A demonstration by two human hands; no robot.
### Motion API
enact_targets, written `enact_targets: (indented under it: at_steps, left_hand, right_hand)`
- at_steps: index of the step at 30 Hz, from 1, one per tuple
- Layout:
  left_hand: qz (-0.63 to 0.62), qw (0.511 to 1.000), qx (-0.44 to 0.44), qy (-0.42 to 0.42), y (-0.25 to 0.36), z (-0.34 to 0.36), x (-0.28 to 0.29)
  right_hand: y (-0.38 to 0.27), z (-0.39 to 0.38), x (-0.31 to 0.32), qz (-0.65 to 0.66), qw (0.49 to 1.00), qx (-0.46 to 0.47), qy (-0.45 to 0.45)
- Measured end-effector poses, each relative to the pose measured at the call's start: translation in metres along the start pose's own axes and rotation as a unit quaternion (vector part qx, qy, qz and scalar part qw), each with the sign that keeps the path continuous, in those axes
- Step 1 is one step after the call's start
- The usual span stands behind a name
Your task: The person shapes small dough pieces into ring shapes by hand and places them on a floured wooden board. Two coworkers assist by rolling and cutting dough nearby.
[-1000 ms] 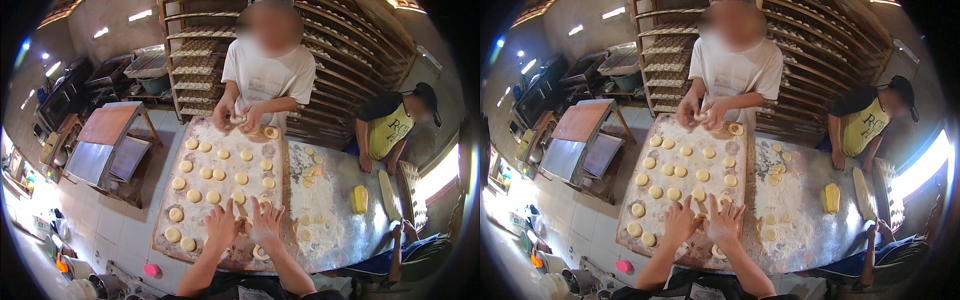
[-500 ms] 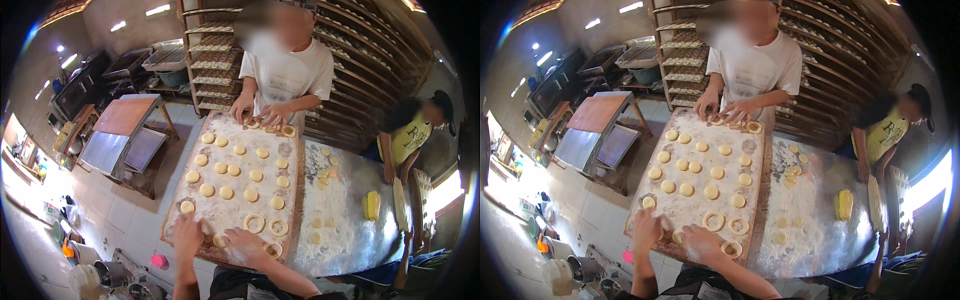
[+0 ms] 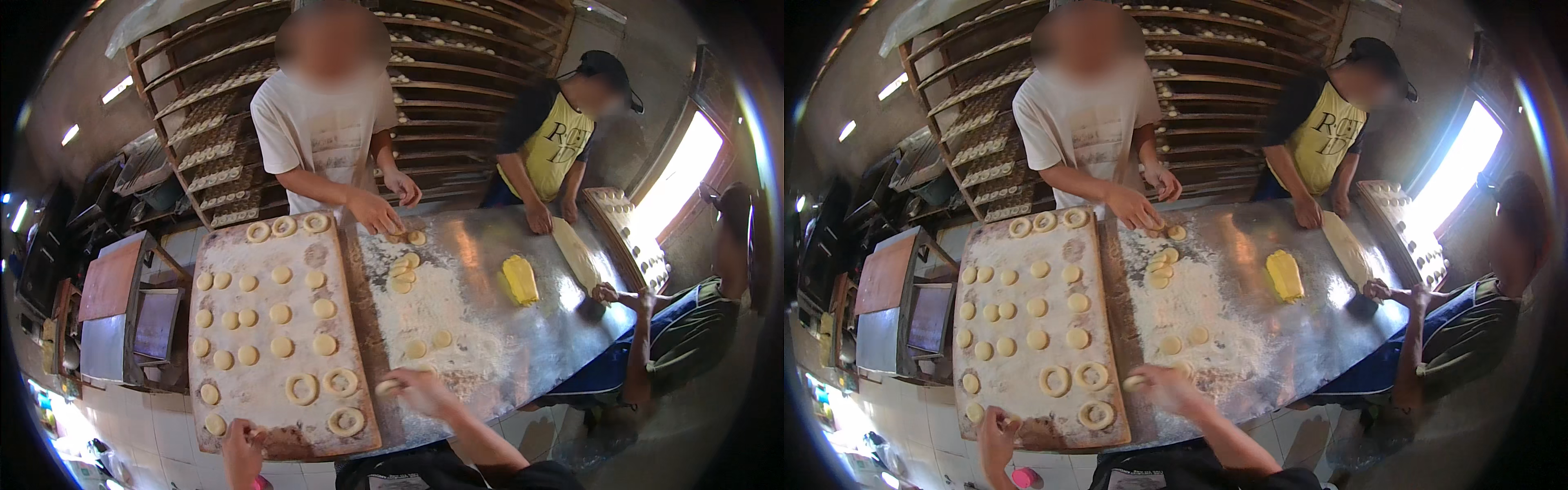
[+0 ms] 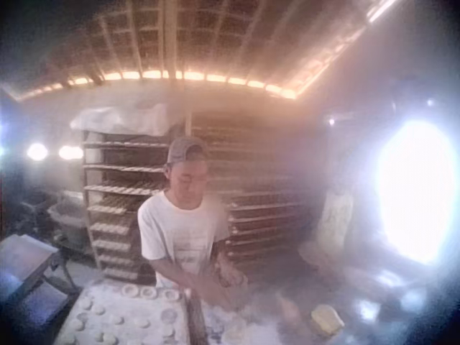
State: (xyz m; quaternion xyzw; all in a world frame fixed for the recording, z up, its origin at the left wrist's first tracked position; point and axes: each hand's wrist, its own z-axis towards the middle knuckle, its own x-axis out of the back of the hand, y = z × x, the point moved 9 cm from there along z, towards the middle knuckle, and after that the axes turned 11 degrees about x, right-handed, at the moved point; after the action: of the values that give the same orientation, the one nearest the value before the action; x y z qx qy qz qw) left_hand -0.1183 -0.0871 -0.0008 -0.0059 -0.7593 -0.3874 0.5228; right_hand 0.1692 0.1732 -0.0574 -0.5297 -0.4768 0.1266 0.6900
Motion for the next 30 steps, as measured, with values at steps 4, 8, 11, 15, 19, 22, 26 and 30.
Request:
enact_targets:
  at_steps: [4, 8, 11, 15, 19, 22, 26, 30]
  left_hand:
    - [-0.124, 0.974, -0.092, -0.164, 0.127, -0.012, -0.091]
    - [-0.052, 0.884, -0.301, -0.354, 0.261, -0.061, -0.253]
    - [0.003, 0.877, -0.377, -0.299, 0.298, -0.094, -0.327]
    - [0.026, 0.927, -0.36, -0.107, 0.31, -0.094, -0.324]
    - [-0.223, 0.914, -0.114, -0.318, 0.307, -0.092, -0.314]
    - [-0.319, 0.888, -0.068, -0.324, 0.323, -0.1, -0.286]
    - [-0.279, 0.921, -0.072, -0.263, 0.325, -0.099, -0.246]
    - [-0.137, 0.96, -0.239, -0.045, 0.337, -0.098, -0.208]
  right_hand:
    - [0.099, -0.065, 0.101, -0.168, 0.98, -0.099, 0.038]
    - [0.133, -0.09, 0.138, -0.284, 0.948, -0.08, 0.12]
    - [0.138, -0.089, 0.145, -0.295, 0.944, -0.059, 0.133]
    - [0.142, -0.089, 0.157, -0.053, 0.986, -0.096, 0.124]
    - [0.114, -0.096, 0.175, 0.18, 0.968, -0.064, 0.164]
    - [0.084, -0.091, 0.177, 0.278, 0.947, 0.004, 0.16]
    - [0.06, -0.066, 0.164, 0.333, 0.929, 0.029, 0.157]
    - [0.015, -0.035, 0.159, -0.076, 0.961, 0.167, 0.207]
